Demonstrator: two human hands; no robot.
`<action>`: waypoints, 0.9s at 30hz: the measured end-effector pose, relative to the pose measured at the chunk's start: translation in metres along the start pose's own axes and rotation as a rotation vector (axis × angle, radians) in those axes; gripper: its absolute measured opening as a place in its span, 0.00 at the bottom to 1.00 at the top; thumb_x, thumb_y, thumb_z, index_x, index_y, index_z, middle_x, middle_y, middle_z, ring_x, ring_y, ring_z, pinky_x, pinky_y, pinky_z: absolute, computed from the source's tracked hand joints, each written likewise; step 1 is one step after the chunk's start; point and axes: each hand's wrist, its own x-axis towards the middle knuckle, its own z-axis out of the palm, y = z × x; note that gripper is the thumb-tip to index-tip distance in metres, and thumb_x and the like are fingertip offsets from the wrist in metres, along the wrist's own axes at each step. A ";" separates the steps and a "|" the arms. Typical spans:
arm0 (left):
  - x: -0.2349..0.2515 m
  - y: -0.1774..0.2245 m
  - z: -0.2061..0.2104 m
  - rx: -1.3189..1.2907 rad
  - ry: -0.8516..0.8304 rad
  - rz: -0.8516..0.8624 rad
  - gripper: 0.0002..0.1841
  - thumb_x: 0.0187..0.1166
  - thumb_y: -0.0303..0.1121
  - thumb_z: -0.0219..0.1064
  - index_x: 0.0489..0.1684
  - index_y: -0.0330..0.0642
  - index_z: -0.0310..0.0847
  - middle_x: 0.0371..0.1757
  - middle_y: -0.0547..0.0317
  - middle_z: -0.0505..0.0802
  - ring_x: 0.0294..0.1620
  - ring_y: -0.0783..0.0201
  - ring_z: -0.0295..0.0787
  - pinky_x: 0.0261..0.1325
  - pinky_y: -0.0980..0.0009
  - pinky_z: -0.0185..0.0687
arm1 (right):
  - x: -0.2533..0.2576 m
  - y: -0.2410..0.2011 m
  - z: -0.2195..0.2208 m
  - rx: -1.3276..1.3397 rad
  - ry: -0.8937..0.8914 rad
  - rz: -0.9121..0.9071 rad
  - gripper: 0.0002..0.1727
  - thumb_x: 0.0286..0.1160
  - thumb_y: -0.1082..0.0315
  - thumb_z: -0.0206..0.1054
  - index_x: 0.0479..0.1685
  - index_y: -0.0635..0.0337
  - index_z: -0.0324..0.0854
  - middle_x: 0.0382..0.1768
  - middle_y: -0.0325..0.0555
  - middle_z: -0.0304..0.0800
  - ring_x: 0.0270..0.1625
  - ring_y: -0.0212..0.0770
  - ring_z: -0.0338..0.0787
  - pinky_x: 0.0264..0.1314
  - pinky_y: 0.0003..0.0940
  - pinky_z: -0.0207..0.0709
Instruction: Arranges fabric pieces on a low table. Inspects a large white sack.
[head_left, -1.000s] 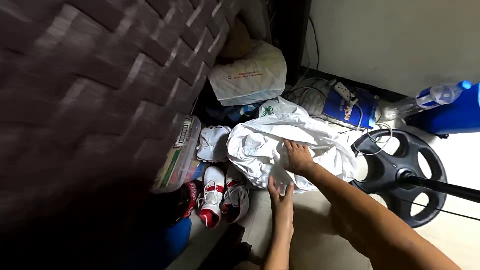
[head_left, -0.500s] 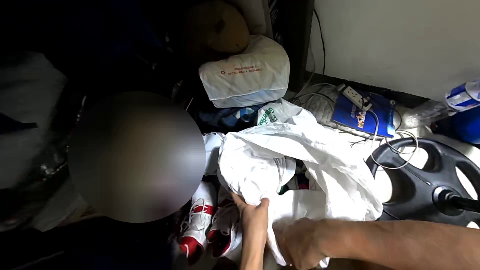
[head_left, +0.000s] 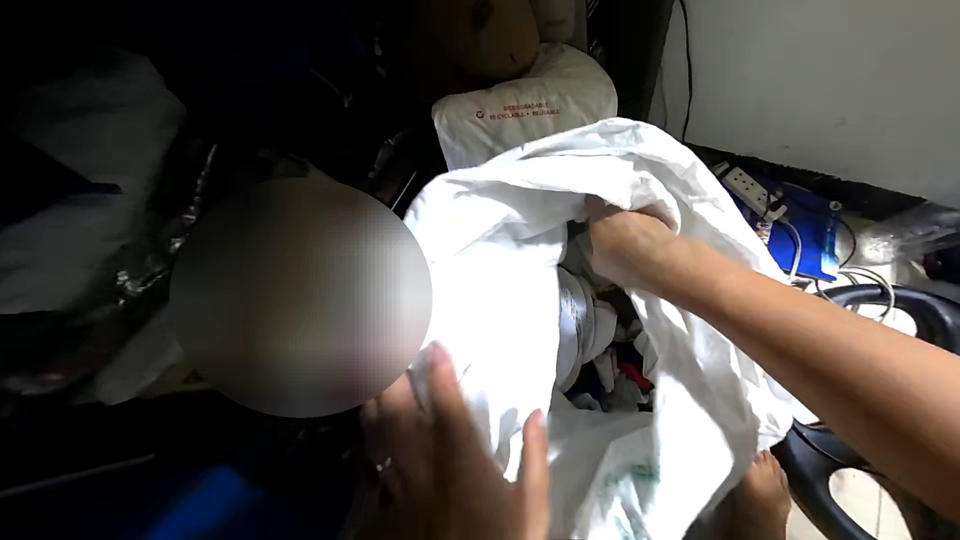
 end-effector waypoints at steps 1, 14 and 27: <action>0.014 0.016 0.002 -0.047 0.034 0.104 0.31 0.80 0.45 0.65 0.81 0.43 0.67 0.84 0.23 0.62 0.89 0.35 0.51 0.88 0.49 0.44 | -0.002 -0.001 0.002 0.006 0.030 -0.033 0.26 0.86 0.64 0.58 0.79 0.70 0.67 0.59 0.70 0.85 0.62 0.69 0.88 0.57 0.68 0.79; 0.085 -0.054 0.083 0.089 -0.292 -0.330 0.40 0.68 0.18 0.67 0.88 0.47 0.65 0.78 0.20 0.70 0.64 0.19 0.79 0.59 0.27 0.75 | 0.004 -0.011 0.012 -0.028 0.403 -0.245 0.15 0.83 0.62 0.61 0.54 0.62 0.88 0.52 0.60 0.92 0.58 0.60 0.91 0.56 0.63 0.81; 0.045 -0.048 0.013 -0.011 -0.266 -0.095 0.25 0.66 0.35 0.63 0.61 0.27 0.79 0.57 0.25 0.87 0.59 0.32 0.85 0.55 0.34 0.76 | -0.086 0.072 0.095 -0.310 -0.716 -0.035 0.21 0.85 0.63 0.62 0.69 0.68 0.79 0.57 0.67 0.87 0.63 0.69 0.85 0.66 0.67 0.73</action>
